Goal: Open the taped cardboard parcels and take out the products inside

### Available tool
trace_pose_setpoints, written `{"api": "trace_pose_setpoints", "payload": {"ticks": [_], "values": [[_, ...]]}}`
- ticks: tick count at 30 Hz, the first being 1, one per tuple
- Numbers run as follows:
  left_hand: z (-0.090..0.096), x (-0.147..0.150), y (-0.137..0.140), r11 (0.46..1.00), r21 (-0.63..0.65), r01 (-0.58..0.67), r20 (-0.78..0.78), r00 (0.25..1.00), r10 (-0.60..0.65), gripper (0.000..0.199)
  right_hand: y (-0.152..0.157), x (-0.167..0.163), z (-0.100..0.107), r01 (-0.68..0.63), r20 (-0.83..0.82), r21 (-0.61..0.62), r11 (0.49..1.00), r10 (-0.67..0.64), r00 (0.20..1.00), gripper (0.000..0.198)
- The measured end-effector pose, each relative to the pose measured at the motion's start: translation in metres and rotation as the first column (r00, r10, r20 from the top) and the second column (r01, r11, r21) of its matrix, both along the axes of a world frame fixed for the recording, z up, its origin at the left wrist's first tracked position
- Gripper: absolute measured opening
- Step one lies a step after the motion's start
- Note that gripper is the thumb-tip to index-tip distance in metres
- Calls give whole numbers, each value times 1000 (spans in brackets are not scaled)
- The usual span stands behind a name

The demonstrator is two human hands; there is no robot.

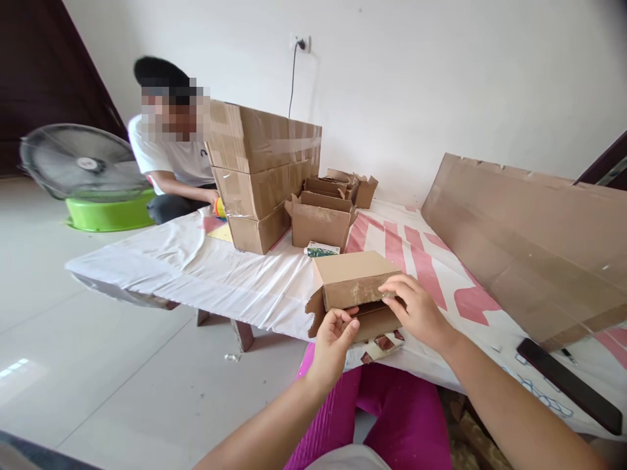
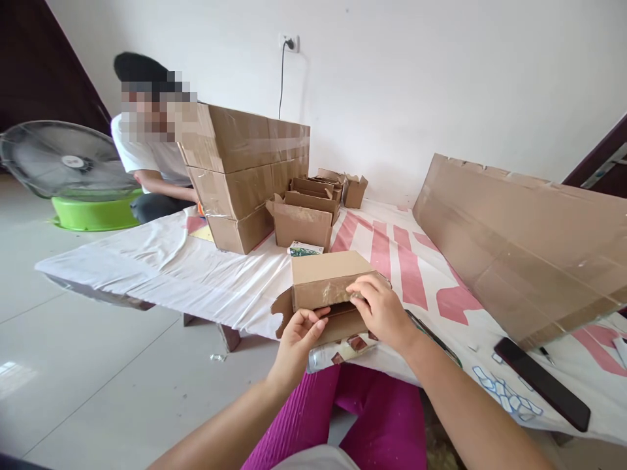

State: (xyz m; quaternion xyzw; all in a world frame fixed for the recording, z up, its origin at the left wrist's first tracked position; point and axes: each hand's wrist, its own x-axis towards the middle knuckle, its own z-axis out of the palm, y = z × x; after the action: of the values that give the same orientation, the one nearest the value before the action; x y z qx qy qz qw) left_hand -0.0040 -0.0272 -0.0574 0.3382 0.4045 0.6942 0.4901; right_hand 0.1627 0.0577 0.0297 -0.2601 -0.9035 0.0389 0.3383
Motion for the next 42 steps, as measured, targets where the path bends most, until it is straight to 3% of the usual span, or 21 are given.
{"api": "trace_pose_setpoints", "payload": {"ticks": [7, 12, 23, 35, 39, 42], "values": [[-3, -1, 0, 1000, 18, -12, -3, 1000, 12, 37, 26, -28, 6, -70, 286, 240, 968, -2, 958, 30], [-5, -4, -1, 1000, 17, -2, -24, 1000, 2, 35, 24, -27, 5, -83, 354, 344, 935, -48, 934, 28], [-11, -3, -1, 1000, -1, -20, -35, 999, 20, 32, 40, -36, 24, -152, 475, 121, 981, 77, 877, 14], [-10, -5, -1, 998, -22, -51, -21, 999, 51, 33, 41, -33, 21, -186, 482, 183, 965, 76, 873, 16], [-8, -6, -2, 999, -17, -51, -15, 999, 51, 32, 27, -29, 12, -86, 280, 185, 979, 31, 960, 13], [-3, -4, -9, 999, 32, 27, 8, 1000, -28, 32, 0, -27, -5, -38, 103, 28, 999, 35, 994, 10]]}}
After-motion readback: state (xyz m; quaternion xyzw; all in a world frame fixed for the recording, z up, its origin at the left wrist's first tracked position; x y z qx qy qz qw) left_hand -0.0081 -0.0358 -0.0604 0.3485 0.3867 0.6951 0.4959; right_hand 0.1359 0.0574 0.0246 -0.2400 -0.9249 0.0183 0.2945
